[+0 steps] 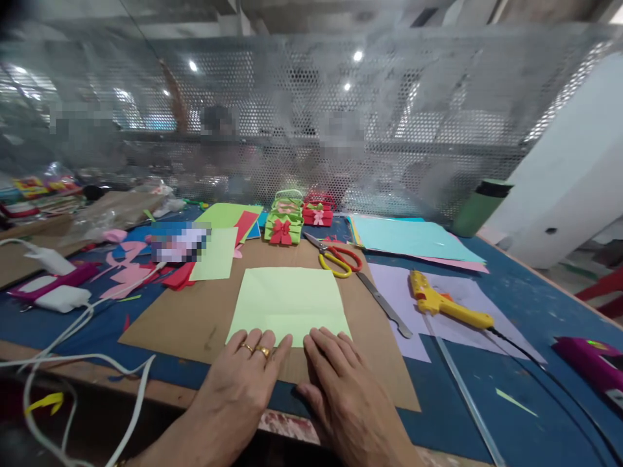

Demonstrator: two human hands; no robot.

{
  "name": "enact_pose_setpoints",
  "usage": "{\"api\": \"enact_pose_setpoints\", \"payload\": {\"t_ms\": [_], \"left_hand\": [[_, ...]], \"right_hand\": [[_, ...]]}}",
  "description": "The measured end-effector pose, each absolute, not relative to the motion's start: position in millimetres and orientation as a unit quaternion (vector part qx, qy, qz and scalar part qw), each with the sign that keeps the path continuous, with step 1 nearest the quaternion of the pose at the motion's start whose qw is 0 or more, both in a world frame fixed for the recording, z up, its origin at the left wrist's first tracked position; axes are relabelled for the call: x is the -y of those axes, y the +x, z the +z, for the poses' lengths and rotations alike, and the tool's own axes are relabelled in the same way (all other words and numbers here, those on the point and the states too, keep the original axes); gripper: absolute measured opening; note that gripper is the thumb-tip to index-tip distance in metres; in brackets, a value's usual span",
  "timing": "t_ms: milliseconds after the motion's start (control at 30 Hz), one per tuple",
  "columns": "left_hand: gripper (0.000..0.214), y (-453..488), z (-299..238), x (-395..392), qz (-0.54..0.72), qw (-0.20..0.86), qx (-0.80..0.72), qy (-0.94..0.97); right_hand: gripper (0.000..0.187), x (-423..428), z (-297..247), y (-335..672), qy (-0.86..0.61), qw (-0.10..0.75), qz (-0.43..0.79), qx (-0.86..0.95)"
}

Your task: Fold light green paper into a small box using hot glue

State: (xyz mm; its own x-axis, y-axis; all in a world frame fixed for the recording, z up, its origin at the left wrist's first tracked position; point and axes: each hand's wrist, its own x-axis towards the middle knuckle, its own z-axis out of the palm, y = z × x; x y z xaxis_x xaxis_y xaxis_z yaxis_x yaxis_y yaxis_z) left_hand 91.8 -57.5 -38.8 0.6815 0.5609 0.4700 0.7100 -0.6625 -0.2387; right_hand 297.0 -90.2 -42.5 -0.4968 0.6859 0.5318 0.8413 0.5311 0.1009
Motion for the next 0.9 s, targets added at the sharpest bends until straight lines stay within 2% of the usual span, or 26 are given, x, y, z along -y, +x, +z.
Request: {"api": "enact_pose_setpoints", "payload": {"t_ms": [433, 900], "left_hand": [[0.033, 93, -33, 56, -0.204, 0.204, 0.376, -0.880], [0.029, 16, -26, 59, -0.148, 0.244, 0.412, -0.865]], "right_hand": [[0.040, 90, -41, 296, -0.452, 0.213, -0.177, 0.848], [0.042, 92, -41, 296, -0.471, 0.197, -0.153, 0.846]]}}
